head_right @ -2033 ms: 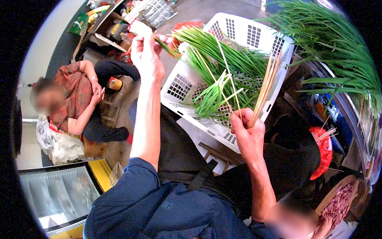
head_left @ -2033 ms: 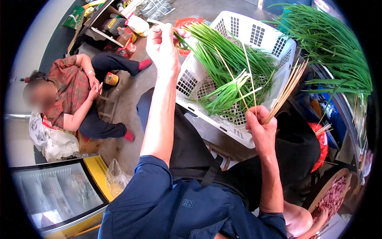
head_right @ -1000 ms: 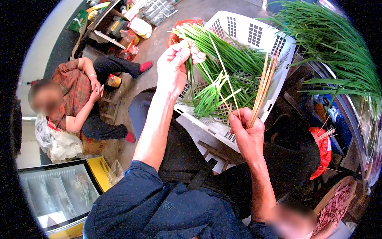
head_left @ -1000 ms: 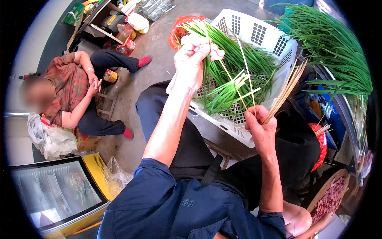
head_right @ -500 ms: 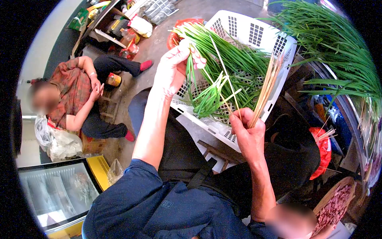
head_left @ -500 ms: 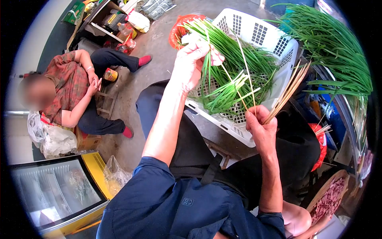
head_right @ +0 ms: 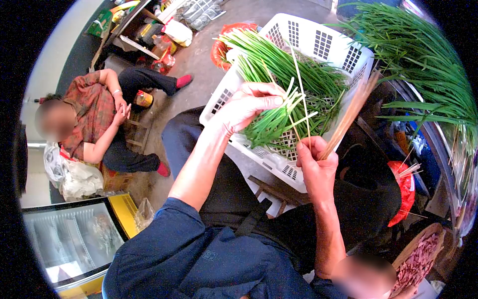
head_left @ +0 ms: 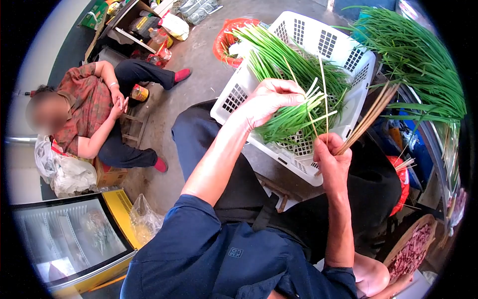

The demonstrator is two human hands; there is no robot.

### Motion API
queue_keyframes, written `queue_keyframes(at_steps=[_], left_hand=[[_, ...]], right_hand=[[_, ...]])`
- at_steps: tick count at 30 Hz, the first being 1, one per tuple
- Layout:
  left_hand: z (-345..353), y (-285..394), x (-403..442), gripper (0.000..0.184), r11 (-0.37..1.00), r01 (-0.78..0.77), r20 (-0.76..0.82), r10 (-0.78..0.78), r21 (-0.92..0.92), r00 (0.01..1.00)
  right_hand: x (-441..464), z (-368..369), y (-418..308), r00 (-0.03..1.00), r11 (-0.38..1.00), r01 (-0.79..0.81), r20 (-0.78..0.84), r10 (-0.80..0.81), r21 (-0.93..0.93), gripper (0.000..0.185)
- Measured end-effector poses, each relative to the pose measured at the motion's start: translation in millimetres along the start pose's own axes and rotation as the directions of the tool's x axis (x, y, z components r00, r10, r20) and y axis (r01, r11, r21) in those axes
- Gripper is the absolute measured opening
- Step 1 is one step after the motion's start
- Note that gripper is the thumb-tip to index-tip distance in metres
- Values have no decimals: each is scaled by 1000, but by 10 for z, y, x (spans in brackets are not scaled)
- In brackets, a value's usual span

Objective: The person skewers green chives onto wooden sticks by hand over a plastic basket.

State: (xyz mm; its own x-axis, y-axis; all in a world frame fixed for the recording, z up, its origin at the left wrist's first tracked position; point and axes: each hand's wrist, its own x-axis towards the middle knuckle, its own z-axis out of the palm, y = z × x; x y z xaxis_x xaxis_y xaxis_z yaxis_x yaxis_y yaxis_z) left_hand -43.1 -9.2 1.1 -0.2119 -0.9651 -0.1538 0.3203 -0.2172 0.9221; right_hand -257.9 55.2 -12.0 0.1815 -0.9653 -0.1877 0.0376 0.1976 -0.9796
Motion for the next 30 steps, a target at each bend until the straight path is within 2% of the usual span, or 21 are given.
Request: queue_keyframes(at_steps=[3,4,6,7,8,9,10,12,14,15,16,18,19,21,22,24,25,26,28,29,30], left_hand=[[-13,77,28,16,992,-24,-6,25,124,1000],[-56,159,41,17,981,-13,-79,28,192,996],[-354,122,302,19,966,-112,-260,172,231,950],[-534,147,427,20,831,-49,-383,307,554,872],[-692,174,533,22,602,81,-435,470,794,768],[-789,167,619,25,437,126,-403,633,891,661],[-873,144,695,28,261,195,-326,772,945,546],[-895,155,770,33,243,204,-316,784,948,535],[-915,113,837,39,30,380,-227,844,925,486],[-938,83,908,32,76,406,-280,835,911,473],[-963,75,963,32,76,406,-281,835,911,474],[-1022,22,1061,29,218,423,-403,815,879,417],[-1053,-15,1082,29,218,421,-402,814,880,419],[-1078,-14,1074,27,386,392,-533,743,835,405],[-1093,-28,1046,27,384,391,-531,743,837,407],[-1055,-48,899,27,409,219,-462,813,886,353],[-1063,-41,841,26,446,110,-453,812,888,368],[-1047,-26,780,26,447,113,-455,811,888,368],[-936,97,643,23,559,-186,-486,811,808,325],[-806,208,535,19,625,-273,-505,765,731,399],[-713,299,462,19,624,-273,-506,766,732,396]], right_hand=[[32,22,-14,1000,1000,29,-2,-29,-7,11],[40,30,-13,998,997,68,-7,-68,-32,11],[36,26,-17,997,997,71,-4,-71,-29,11],[33,30,-25,997,997,74,7,-74,-30,11],[26,36,-38,997,997,75,8,-74,-28,11],[18,39,-54,998,998,67,15,-67,-19,11],[13,38,-70,998,998,59,19,-59,-10,11],[4,35,-86,999,999,51,16,-51,-18,11],[-15,26,-90,999,999,35,14,-34,-29,11],[-20,23,-94,999,999,41,16,-40,-29,10],[-14,22,-99,999,998,50,19,-49,-30,10],[-12,27,-96,999,998,51,12,-51,-38,10],[-15,26,-93,999,998,53,7,-53,-46,9],[-17,30,-91,998,997,56,3,-56,-43,9],[-18,32,-91,998,998,58,2,-58,-40,9],[-24,26,-104,999,998,54,2,-54,-34,9],[-31,25,-105,999,998,49,8,-49,-31,9],[-39,30,-96,999,998,47,9,-46,-31,9],[-37,41,-87,997,996,72,6,-72,-54,9],[-37,43,-91,997,996,73,8,-73,-54,9],[-41,45,-98,997,996,72,10,-71,-57,9]])
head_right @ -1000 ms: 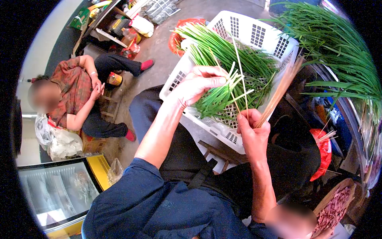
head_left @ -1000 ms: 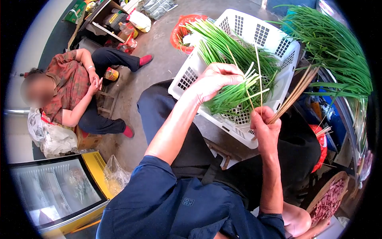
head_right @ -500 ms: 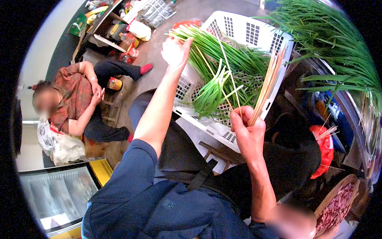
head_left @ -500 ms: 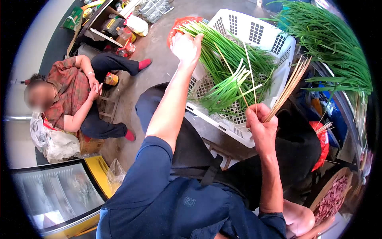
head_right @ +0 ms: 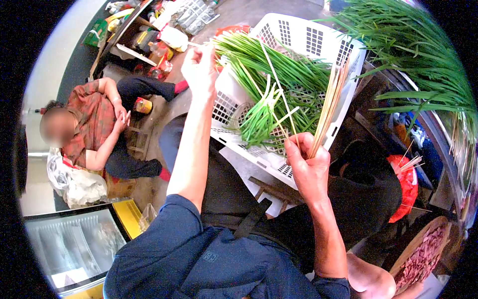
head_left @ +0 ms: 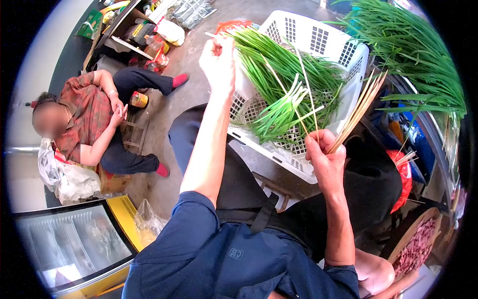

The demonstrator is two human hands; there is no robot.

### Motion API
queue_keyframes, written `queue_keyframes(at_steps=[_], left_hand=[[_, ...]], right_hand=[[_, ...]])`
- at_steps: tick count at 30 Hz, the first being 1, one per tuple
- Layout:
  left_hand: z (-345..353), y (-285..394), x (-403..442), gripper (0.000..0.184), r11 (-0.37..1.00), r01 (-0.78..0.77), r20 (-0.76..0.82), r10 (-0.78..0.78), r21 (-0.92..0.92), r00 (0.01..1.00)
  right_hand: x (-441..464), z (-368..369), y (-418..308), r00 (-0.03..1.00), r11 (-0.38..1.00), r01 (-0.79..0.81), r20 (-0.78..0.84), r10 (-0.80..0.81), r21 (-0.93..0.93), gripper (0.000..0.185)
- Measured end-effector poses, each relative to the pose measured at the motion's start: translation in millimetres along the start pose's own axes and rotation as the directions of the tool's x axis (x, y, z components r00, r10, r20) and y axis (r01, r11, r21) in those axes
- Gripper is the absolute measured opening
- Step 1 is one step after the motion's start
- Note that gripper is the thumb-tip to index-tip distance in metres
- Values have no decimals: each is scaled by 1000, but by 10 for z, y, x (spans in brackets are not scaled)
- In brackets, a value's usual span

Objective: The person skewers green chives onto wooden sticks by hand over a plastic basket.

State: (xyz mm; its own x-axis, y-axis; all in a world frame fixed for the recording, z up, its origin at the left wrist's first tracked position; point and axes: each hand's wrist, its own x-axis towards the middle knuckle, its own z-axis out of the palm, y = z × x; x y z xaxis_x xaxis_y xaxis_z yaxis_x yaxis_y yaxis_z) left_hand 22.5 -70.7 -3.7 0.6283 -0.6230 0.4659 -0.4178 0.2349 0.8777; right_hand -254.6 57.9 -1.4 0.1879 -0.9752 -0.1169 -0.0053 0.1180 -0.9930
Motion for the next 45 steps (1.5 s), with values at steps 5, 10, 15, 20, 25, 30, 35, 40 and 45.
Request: queue_keyframes(at_steps=[5,10,15,20,25,30,35,40,45], left_hand=[[-157,479,-24,10,819,107,156,-21,-563,987],[-189,464,-178,8,649,348,359,-121,-677,925],[-134,454,-372,4,582,487,496,-158,-652,854],[-128,385,-420,17,558,539,588,-111,-630,801],[-128,409,-447,19,577,560,594,-154,-595,789],[-109,484,-461,20,578,563,600,-151,-591,786],[-95,468,-446,23,617,500,577,-90,-608,812],[-93,489,-451,23,618,499,567,-104,-607,817],[-99,462,-439,7,623,493,547,-123,-607,828]], right_hand=[[-19,20,-40,1000,1000,-19,-3,19,-16,9],[-23,8,-19,999,1000,-7,31,8,-28,9],[-17,14,-39,999,999,-25,41,26,-26,10],[-10,17,-42,999,999,-30,43,31,-26,11],[-11,19,-43,998,999,-36,49,37,-15,10],[-11,19,-51,998,999,-31,49,32,-16,10],[-11,24,-49,998,999,-41,54,41,-15,9],[-3,18,-40,997,999,-35,62,37,-27,8],[3,5,-16,997,999,-37,71,37,-13,9]])
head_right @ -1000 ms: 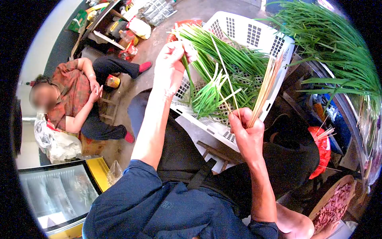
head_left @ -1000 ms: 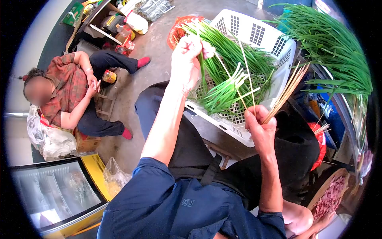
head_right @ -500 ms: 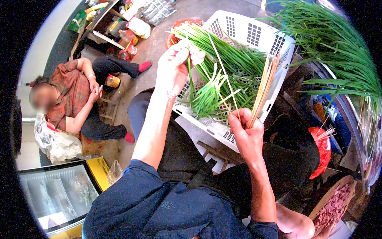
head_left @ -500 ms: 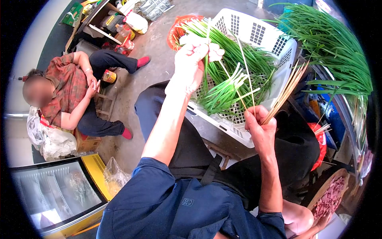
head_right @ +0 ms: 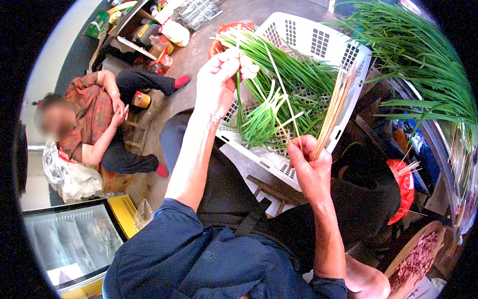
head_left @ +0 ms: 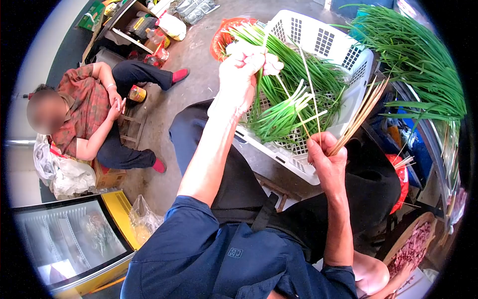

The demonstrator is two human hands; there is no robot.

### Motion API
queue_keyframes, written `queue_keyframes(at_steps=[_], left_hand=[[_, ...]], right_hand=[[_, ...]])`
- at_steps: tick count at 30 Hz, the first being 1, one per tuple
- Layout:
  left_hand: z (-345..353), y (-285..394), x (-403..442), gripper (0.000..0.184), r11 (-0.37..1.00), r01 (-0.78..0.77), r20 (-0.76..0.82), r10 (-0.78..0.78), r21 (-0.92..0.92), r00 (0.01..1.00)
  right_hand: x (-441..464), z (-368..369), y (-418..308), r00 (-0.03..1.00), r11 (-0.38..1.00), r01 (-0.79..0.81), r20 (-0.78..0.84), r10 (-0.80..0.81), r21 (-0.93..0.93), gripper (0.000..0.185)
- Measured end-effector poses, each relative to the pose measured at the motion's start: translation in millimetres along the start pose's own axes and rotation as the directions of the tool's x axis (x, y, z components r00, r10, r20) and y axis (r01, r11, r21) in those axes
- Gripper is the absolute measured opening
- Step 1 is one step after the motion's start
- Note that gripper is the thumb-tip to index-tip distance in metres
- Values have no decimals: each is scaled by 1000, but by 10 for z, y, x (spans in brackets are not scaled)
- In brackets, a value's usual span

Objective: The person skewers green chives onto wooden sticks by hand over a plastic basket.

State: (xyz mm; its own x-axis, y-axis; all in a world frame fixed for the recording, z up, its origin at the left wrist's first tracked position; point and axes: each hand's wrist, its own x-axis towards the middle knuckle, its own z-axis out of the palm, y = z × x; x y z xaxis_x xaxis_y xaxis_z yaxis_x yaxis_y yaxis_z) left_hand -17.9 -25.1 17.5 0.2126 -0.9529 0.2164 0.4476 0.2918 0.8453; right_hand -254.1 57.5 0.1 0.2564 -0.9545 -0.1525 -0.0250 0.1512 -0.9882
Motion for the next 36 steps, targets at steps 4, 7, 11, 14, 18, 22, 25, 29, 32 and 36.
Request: queue_keyframes(at_steps=[4,7,11,14,18,22,25,29,32,36], left_hand=[[-37,-23,-29,23,999,51,69,-52,10,996],[-25,20,-29,22,992,123,43,-122,-25,992],[-62,32,-31,18,970,211,3,-212,-119,977],[-56,76,-57,16,940,293,56,-288,-175,956],[-8,-13,-99,12,947,322,82,-321,1,943],[235,-162,-273,13,893,418,90,-436,170,895],[204,-262,-228,15,878,446,123,-469,175,875],[-217,-332,198,12,721,-14,-83,99,693,992],[-708,-335,588,24,122,-52,-23,541,991,841],[-811,-389,837,31,34,146,-148,391,989,909]], right_hand=[[15,-17,60,1000,1000,1,9,-1,15,9],[15,-13,58,1000,1000,-11,-1,11,15,9],[14,-15,46,1000,1000,-2,4,1,13,9],[1,-11,26,1000,999,-20,-9,20,-30,9],[8,-6,71,1000,1000,-17,-22,16,-12,10],[30,-12,77,997,1000,0,-78,0,4,10],[52,-43,108,995,998,-37,-91,43,59,10],[72,-18,94,995,999,35,-91,-33,20,10],[59,0,50,997,1000,14,-81,-12,24,9],[35,-4,20,998,1000,-5,-67,6,12,10]])
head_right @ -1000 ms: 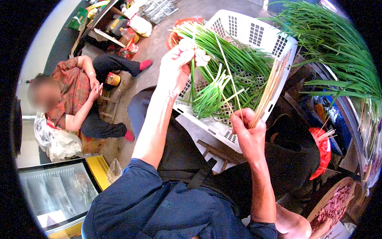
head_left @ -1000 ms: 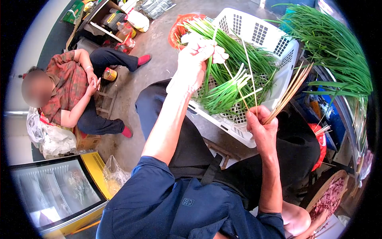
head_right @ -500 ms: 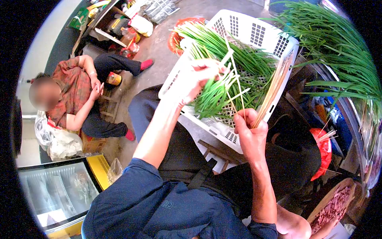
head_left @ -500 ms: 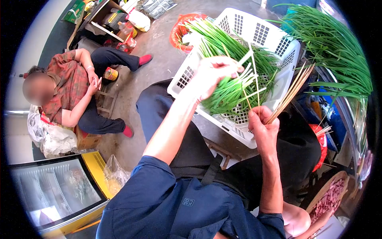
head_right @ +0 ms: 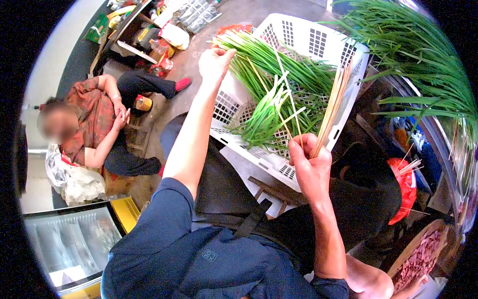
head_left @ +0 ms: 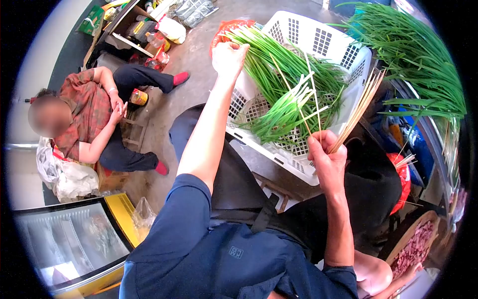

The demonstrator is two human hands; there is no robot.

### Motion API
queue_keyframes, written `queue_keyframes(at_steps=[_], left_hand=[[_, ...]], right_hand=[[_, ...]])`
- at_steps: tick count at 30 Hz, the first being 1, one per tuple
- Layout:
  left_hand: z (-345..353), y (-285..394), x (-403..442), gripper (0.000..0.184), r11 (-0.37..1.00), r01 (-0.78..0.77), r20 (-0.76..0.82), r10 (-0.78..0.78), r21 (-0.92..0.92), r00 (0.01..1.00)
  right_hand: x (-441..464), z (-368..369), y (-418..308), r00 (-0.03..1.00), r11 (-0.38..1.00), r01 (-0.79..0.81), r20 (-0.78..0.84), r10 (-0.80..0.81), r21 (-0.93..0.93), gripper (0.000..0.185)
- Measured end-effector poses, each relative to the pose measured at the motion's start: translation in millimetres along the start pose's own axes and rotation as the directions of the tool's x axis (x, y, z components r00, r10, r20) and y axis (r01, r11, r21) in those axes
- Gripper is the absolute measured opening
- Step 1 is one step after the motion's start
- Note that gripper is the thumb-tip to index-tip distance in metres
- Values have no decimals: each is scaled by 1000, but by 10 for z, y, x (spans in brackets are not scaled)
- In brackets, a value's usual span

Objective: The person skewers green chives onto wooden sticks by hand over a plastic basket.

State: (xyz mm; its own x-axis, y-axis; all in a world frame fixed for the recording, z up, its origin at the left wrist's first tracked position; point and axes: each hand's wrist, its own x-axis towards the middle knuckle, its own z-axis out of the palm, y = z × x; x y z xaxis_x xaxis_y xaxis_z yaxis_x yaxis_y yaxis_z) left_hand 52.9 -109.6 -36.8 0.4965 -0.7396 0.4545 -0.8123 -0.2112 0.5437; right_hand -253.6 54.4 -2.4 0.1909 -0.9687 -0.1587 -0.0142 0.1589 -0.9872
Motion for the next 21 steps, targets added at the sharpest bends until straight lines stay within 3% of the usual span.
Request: queue_keyframes(at_steps=[1,4,9,11,12,13,15,19,21], left_hand=[[26,4,0,31,1000,-1,3,1,-3,1000],[135,-30,12,24,890,244,87,-228,-386,970],[65,-61,-19,14,753,247,88,-245,-610,965],[-91,48,-48,13,613,200,48,-255,-764,966],[-284,198,-92,12,703,131,-17,-200,-699,980],[-374,296,-103,12,703,131,-17,-199,-699,980],[-552,439,-117,9,340,-67,-105,-94,-938,990],[-839,643,-228,8,251,-51,-46,23,-967,999],[-824,601,-276,9,272,-23,-14,36,-962,999]], right_hand=[[-3,-7,-3,1000,1000,-3,10,3,-3,10],[-7,-24,-9,1000,1000,-12,8,12,6,11],[-7,-16,0,1000,1000,-2,13,2,29,11],[-4,-8,7,1000,1000,-5,13,5,0,11],[-4,-13,9,1000,1000,-8,8,8,-29,10],[-5,-20,9,1000,1000,-8,7,8,-30,10],[-15,-15,9,1000,1000,2,14,-2,-11,10],[-41,3,-13,1000,1000,10,21,-10,5,10],[-48,-4,-32,999,1000,-13,38,14,-10,10]])
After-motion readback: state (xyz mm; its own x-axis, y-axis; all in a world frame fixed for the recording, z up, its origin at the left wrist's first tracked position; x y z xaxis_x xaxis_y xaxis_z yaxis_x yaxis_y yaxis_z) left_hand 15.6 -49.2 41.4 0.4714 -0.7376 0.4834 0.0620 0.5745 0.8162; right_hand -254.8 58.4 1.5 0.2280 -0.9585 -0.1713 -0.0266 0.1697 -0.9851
